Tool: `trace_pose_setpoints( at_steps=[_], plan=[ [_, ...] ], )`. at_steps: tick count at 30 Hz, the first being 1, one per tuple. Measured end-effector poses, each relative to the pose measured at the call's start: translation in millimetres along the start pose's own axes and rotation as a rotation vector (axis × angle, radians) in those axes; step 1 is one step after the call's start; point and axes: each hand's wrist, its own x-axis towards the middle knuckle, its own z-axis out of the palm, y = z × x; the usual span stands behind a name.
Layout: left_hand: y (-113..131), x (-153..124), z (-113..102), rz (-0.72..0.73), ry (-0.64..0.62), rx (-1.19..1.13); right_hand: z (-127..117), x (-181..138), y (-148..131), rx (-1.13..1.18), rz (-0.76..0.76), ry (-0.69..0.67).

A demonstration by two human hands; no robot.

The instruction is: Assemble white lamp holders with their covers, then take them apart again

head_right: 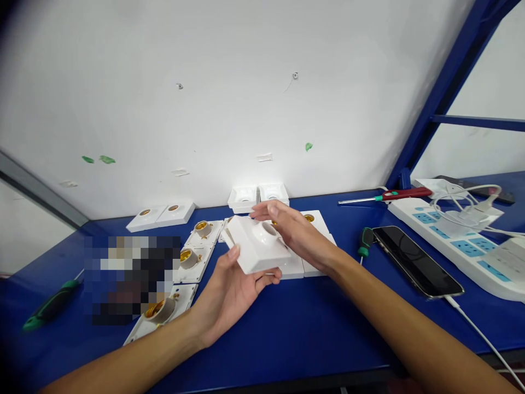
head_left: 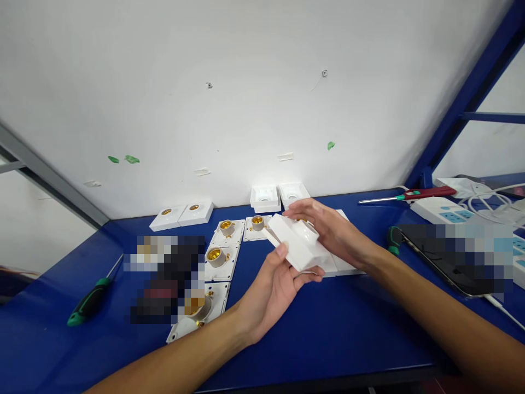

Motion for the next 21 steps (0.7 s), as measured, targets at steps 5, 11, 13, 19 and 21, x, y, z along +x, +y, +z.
trace_pose_setpoints(
  at_steps=[5, 11, 13, 19, 21],
  plan=[
    [2.5, 3.2, -2.9, -0.018, 0.059, -0.005, -8.8, -1.4, -1.2, -0.182, -0.033, -0.292],
    [2.2, 4.4, -5.4, -0.07, 0.019, -0.001, -5.5, 1.7, 3.1, -0.172, -0.126, -0.225],
    [2.4, 5.0, -6.5, -0.071, 0.01, 0.0, -6.0, 2.6, 4.6, -0.165, -0.155, -0.218],
    [1.3, 3.8, -7.8, -0.086, -0.01, -0.01, -10.4, 1.7, 4.7, -0.189, -0.031, -0.248],
    [1.0, 3.1, -7.4, -0.076, -0.016, -0.015, -10.1, 1.6, 4.8, -0.193, -0.025, -0.257]
  ],
)
